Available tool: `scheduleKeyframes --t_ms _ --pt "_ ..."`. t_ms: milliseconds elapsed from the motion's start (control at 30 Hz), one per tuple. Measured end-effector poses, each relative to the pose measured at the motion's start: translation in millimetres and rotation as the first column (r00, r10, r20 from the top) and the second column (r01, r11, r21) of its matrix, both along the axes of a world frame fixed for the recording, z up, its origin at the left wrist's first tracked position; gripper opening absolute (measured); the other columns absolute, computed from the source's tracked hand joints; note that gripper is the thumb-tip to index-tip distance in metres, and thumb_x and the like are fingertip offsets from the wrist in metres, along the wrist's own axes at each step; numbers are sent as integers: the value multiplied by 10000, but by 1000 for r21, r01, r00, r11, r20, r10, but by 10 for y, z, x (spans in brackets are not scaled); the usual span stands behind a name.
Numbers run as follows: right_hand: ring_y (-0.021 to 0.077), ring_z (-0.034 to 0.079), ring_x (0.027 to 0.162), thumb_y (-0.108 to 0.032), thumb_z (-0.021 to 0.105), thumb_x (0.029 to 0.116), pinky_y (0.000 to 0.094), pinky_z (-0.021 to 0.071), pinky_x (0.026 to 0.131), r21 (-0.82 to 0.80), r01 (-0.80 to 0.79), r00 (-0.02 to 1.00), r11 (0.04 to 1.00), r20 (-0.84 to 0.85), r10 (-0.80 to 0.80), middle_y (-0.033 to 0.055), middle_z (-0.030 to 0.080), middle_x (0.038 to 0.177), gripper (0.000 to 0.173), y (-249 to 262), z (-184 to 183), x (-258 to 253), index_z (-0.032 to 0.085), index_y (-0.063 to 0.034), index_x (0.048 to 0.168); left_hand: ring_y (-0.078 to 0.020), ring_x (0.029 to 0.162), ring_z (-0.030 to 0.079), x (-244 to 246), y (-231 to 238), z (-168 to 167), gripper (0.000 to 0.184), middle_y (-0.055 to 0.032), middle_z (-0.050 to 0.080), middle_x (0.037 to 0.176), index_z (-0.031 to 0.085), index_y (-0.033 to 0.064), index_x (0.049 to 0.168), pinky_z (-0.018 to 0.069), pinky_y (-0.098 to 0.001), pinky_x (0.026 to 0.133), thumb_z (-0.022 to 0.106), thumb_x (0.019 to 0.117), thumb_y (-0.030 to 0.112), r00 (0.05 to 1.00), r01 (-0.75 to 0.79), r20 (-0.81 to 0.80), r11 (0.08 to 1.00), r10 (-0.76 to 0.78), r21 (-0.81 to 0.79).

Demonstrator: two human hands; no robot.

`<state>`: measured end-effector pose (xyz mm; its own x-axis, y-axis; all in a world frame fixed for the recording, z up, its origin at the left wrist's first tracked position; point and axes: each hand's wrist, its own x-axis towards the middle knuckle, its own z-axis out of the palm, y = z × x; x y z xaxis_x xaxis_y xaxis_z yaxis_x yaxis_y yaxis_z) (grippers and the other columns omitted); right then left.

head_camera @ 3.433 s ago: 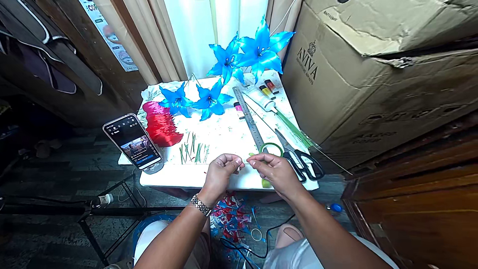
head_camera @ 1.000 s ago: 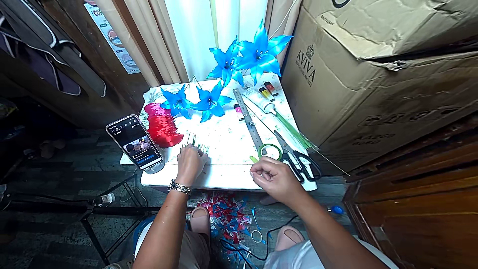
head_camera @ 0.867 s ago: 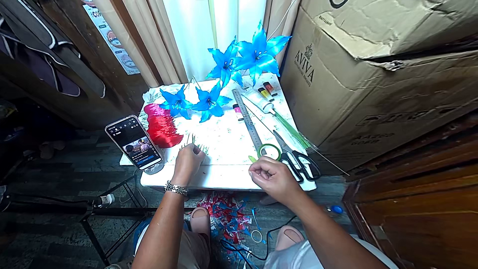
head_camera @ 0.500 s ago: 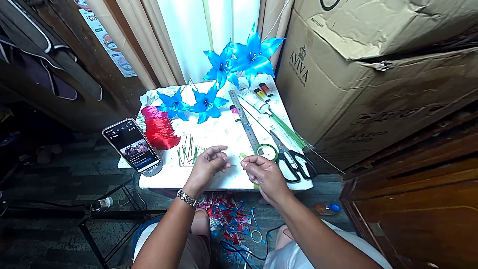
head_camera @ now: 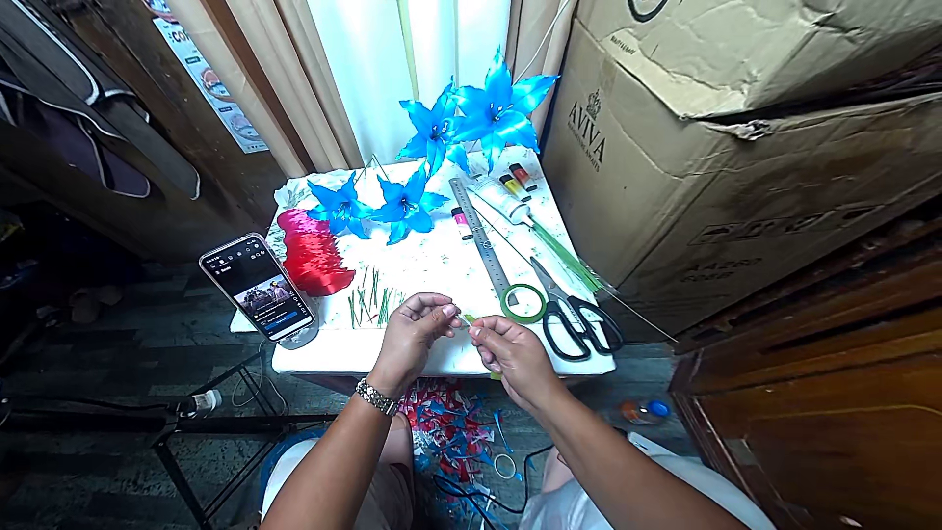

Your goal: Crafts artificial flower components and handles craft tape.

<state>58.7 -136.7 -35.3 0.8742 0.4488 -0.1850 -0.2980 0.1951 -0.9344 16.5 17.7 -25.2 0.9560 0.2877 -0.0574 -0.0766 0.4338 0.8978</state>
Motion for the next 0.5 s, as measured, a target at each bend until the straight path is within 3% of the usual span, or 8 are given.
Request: scheduleKeyframes --t_ms 167,300,500 --pt "11 468 516 9 578 1002 130 377 478 12 50 999 999 -7 -50 4 600 713 117 8 4 9 662 -1 922 -105 696 677 1 0 -10 176 -70 713 842 688 40 924 582 -241 691 558 979 -64 999 -39 -19 999 38 -17" --pt "1 473 516 10 598 987 129 375 478 45 157 984 987 82 -160 -10 621 705 117 2 -7 42 697 -18 931 -96 695 669 -7 -8 -23 161 -57 710 811 699 35 894 573 -242 695 592 950 -73 999 17 -51 999 -15 39" --pt "-12 480 532 13 649 950 130 391 502 26 141 964 990 224 -144 -35 638 715 90 14 -60 14 717 -33 912 -78 681 651 -20 -132 -14 152 -40 704 778 724 16 867 559 -230 698 621 943 -66 993 71 -104 995 -63 76"
